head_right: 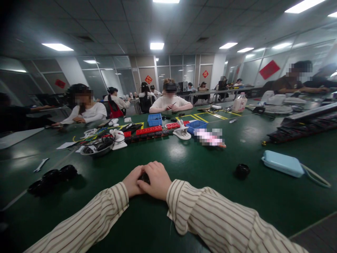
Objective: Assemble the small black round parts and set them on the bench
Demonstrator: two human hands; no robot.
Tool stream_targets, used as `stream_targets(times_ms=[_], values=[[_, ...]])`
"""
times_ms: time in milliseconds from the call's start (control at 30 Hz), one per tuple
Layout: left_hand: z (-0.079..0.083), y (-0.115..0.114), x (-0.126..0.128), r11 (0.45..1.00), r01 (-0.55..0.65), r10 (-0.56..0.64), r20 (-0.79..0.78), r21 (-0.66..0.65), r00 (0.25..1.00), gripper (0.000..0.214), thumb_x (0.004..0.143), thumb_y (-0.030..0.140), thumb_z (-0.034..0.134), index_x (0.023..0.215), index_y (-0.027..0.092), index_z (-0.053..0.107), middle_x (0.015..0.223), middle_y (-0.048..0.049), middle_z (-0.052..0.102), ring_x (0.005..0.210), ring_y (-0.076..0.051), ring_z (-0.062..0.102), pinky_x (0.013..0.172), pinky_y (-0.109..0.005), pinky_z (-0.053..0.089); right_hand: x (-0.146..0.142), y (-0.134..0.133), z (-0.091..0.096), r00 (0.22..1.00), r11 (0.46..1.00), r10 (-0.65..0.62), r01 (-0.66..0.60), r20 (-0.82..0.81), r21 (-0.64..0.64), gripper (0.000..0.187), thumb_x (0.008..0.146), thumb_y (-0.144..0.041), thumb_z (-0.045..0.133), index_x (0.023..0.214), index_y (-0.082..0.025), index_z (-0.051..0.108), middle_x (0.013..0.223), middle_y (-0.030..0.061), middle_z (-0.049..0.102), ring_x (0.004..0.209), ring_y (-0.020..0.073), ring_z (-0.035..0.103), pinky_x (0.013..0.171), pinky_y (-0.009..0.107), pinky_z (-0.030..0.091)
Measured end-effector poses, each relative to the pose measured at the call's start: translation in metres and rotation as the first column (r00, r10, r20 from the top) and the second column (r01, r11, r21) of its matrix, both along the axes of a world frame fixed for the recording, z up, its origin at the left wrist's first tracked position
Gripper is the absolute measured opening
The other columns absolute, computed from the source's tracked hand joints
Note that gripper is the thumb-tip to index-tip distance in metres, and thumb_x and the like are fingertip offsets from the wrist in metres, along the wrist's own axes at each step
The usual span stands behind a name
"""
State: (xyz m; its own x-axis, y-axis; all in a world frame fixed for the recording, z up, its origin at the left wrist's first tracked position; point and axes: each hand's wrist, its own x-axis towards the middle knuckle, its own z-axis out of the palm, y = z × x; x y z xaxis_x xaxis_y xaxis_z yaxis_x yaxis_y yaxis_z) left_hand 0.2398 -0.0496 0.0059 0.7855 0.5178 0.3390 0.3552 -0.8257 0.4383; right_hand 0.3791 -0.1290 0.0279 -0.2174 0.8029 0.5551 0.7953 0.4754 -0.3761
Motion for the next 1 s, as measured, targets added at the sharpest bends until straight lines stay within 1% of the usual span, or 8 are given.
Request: stream_targets(times_ms=[133,333,433,500,633,700,833,1000], values=[[0.001,-0.002,-0.001,1.000,0.000,0.001,0.042,-0.021,0.999,0.041,0.051,0.021,0.069,0.089,0.014,0.059,0.090,-0.0059,0.058,0.087,-0.024,0.054,0.082,-0.039,0.045,-0.001,-0.002,0.002,0.996,0.996,0.086,-0.086,-0.008,0.023,0.014,0.072,-0.020,0.055,0.085,-0.015,0.054,0.087,0.0063,0.057,0.085,0.0192,0.047,0.081,0.035,0.037],[-0.003,0.000,-0.001,0.995,0.087,-0.085,0.053,-0.051,0.995,0.034,0.053,0.017,0.067,0.087,0.016,0.062,0.093,-0.0048,0.060,0.093,-0.024,0.055,0.088,-0.037,0.043,-0.001,-0.003,0.005,0.965,0.959,0.261,-0.256,-0.027,0.123,0.024,0.061,-0.010,0.042,0.081,-0.016,0.054,0.080,0.0054,0.059,0.081,0.0181,0.050,0.080,0.035,0.036],[-0.005,0.002,-0.001,0.993,0.098,-0.094,0.061,-0.063,0.994,0.037,0.054,0.016,0.066,0.090,0.016,0.062,0.094,-0.0052,0.060,0.094,-0.024,0.055,0.089,-0.037,0.043,-0.002,-0.004,0.006,0.956,0.948,0.290,-0.281,-0.045,0.146,0.024,0.064,-0.012,0.042,0.085,-0.016,0.053,0.082,0.0058,0.059,0.081,0.0182,0.050,0.081,0.035,0.036],[-0.006,0.003,-0.001,0.997,0.042,-0.039,0.056,-0.057,0.998,0.042,0.054,0.020,0.068,0.095,0.016,0.060,0.097,-0.0066,0.060,0.096,-0.025,0.054,0.093,-0.041,0.040,-0.001,-0.005,0.005,0.962,0.957,0.261,-0.249,-0.075,0.148,0.023,0.067,-0.016,0.044,0.088,-0.015,0.053,0.086,0.0067,0.058,0.083,0.0190,0.049,0.082,0.036,0.036],[-0.003,0.001,-0.001,0.998,-0.047,0.045,-0.054,-0.046,0.998,0.060,0.051,0.035,0.074,0.105,0.018,0.054,0.108,-0.0088,0.058,0.105,-0.031,0.050,0.103,-0.057,0.019,0.001,-0.003,0.003,0.985,0.987,0.129,-0.117,-0.111,0.106,0.025,0.071,-0.022,0.049,0.096,-0.015,0.051,0.094,0.0082,0.056,0.091,0.0210,0.047,0.086,0.039,0.035],[0.000,-0.001,-0.001,0.996,-0.070,0.065,-0.090,-0.050,0.994,0.063,0.049,0.041,0.075,0.104,0.018,0.054,0.110,-0.0090,0.057,0.107,-0.032,0.049,0.103,-0.059,0.015,0.001,-0.001,0.002,0.992,0.996,0.063,-0.055,-0.113,0.068,0.026,0.073,-0.023,0.051,0.098,-0.015,0.050,0.098,0.0083,0.055,0.093,0.0211,0.046,0.087,0.039,0.034],[0.004,-0.004,0.000,0.996,-0.082,0.079,-0.110,-0.023,0.991,0.056,0.051,0.044,0.074,0.096,0.018,0.055,0.103,-0.0070,0.059,0.102,-0.030,0.052,0.102,-0.057,0.019,0.003,0.001,0.001,0.995,0.999,-0.010,0.014,-0.100,0.038,0.029,0.076,-0.028,0.054,0.101,-0.015,0.049,0.101,0.0082,0.054,0.096,0.0214,0.045,0.088,0.039,0.033],[0.003,-0.005,0.001,1.000,-0.007,0.007,-0.071,-0.003,0.997,0.049,0.056,0.033,0.070,0.100,0.016,0.056,0.099,-0.0085,0.059,0.094,-0.027,0.053,0.092,-0.046,0.038,0.001,0.000,0.001,0.998,0.999,-0.035,0.036,-0.054,0.022,0.030,0.074,-0.034,0.060,0.097,-0.016,0.050,0.095,0.0067,0.053,0.090,0.0210,0.044,0.083,0.038,0.034]])
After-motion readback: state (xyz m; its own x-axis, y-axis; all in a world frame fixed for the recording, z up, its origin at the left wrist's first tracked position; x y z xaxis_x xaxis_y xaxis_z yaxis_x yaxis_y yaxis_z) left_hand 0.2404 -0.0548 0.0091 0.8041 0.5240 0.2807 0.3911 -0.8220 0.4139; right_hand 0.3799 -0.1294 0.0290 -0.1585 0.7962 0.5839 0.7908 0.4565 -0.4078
